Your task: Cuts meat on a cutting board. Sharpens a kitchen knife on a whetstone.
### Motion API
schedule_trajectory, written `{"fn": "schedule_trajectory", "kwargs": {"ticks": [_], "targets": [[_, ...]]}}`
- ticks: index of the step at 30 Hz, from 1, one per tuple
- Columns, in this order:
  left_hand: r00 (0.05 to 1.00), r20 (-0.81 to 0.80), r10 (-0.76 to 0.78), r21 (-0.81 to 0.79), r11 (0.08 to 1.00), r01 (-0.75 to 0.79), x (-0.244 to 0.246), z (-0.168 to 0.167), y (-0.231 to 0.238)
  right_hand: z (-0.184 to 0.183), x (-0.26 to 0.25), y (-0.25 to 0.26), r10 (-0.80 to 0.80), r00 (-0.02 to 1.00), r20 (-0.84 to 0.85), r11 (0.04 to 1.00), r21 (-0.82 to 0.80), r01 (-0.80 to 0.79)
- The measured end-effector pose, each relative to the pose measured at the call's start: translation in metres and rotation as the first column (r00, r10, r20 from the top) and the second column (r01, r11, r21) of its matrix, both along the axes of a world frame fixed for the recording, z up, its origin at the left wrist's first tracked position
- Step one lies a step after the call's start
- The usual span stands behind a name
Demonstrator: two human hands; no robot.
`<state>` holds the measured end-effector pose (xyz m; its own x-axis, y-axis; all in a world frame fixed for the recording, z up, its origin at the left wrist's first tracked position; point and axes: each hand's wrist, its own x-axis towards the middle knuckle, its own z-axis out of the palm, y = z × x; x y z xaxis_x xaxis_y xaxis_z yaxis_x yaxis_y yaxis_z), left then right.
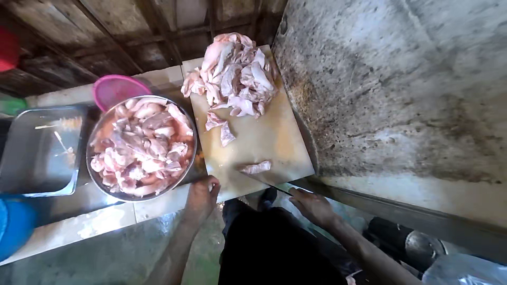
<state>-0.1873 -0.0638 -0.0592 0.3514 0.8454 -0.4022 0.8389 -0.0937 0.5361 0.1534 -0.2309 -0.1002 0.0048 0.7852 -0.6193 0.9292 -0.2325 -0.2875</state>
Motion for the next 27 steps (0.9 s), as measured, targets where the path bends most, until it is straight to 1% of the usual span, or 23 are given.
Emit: {"fn": "schedule_trajectory", "kwargs": {"ticks": [2, 3, 5, 6, 8, 9, 11, 13, 15, 17, 18, 19, 21, 22, 25, 26, 27], "targets": [[0.990, 0.136, 0.020, 0.182, 0.982, -0.045, 0.014, 0.008, 0.015, 0.000, 0.010, -0.021, -0.142, 0.988, -0.055, 0.979, 0.138, 0.149], [0.980, 0.197, 0.009, 0.258, 0.964, -0.061, 0.022, 0.010, 0.025, 0.001, 0.011, -0.033, -0.220, 0.972, -0.081, 0.950, 0.206, 0.233], [0.971, 0.237, -0.030, 0.301, 0.953, -0.044, 0.040, 0.014, 0.047, 0.001, 0.009, -0.052, -0.334, 0.936, -0.110, 0.884, 0.307, 0.352], [0.978, 0.200, -0.062, 0.293, 0.956, 0.001, 0.048, 0.012, 0.056, -0.001, 0.007, -0.061, -0.371, 0.921, -0.120, 0.857, 0.338, 0.389], [0.992, 0.030, -0.121, 0.224, 0.968, 0.112, 0.065, 0.006, 0.066, -0.005, 0.001, -0.077, -0.421, 0.896, -0.145, 0.818, 0.367, 0.443], [0.985, -0.036, -0.166, 0.218, 0.961, 0.170, 0.073, 0.002, 0.064, -0.007, -0.001, -0.084, -0.437, 0.886, -0.156, 0.806, 0.369, 0.463], [0.960, -0.089, -0.266, 0.202, 0.939, 0.279, 0.091, -0.009, 0.052, -0.011, -0.007, -0.097, -0.471, 0.866, -0.171, 0.785, 0.366, 0.499], [0.920, -0.131, -0.370, 0.121, 0.915, 0.385, 0.106, -0.030, 0.035, -0.013, -0.013, -0.105, -0.522, 0.837, -0.167, 0.767, 0.337, 0.546], [0.896, -0.185, -0.403, 0.016, 0.911, 0.412, 0.117, -0.046, 0.020, -0.012, -0.017, -0.110, -0.558, 0.813, -0.168, 0.752, 0.311, 0.581], [0.896, -0.198, -0.398, -0.076, 0.917, 0.390, 0.123, -0.053, 0.017, -0.012, -0.019, -0.113, -0.582, 0.794, -0.175, 0.732, 0.312, 0.605], [0.907, -0.164, -0.388, -0.128, 0.920, 0.371, 0.125, -0.053, 0.021, -0.012, -0.019, -0.115, -0.592, 0.785, -0.180, 0.720, 0.321, 0.616], [0.924, -0.095, -0.370, -0.167, 0.921, 0.352, 0.127, -0.051, 0.025, -0.012, -0.020, -0.116, -0.603, 0.775, -0.187, 0.705, 0.329, 0.628], [0.950, 0.102, -0.294, -0.221, 0.925, 0.310, 0.133, -0.042, 0.032, -0.011, -0.020, -0.116, -0.619, 0.757, -0.208, 0.685, 0.330, 0.650], [0.947, 0.192, -0.258, -0.229, 0.926, 0.299, 0.137, -0.035, 0.035, -0.011, -0.020, -0.116, -0.623, 0.754, -0.209, 0.684, 0.322, 0.654], [0.889, 0.446, -0.099, -0.250, 0.940, 0.230, 0.146, -0.015, 0.034, -0.011, -0.021, -0.110, -0.626, 0.755, -0.194, 0.699, 0.290, 0.654], [0.861, 0.508, -0.029, -0.270, 0.944, 0.191, 0.147, -0.013, 0.029, -0.010, -0.021, -0.107, -0.627, 0.757, -0.186, 0.705, 0.280, 0.652], [0.844, 0.535, 0.031, -0.282, 0.949, 0.144, 0.146, -0.015, 0.023, -0.009, -0.022, -0.104, -0.628, 0.757, -0.181, 0.710, 0.265, 0.652]]}}
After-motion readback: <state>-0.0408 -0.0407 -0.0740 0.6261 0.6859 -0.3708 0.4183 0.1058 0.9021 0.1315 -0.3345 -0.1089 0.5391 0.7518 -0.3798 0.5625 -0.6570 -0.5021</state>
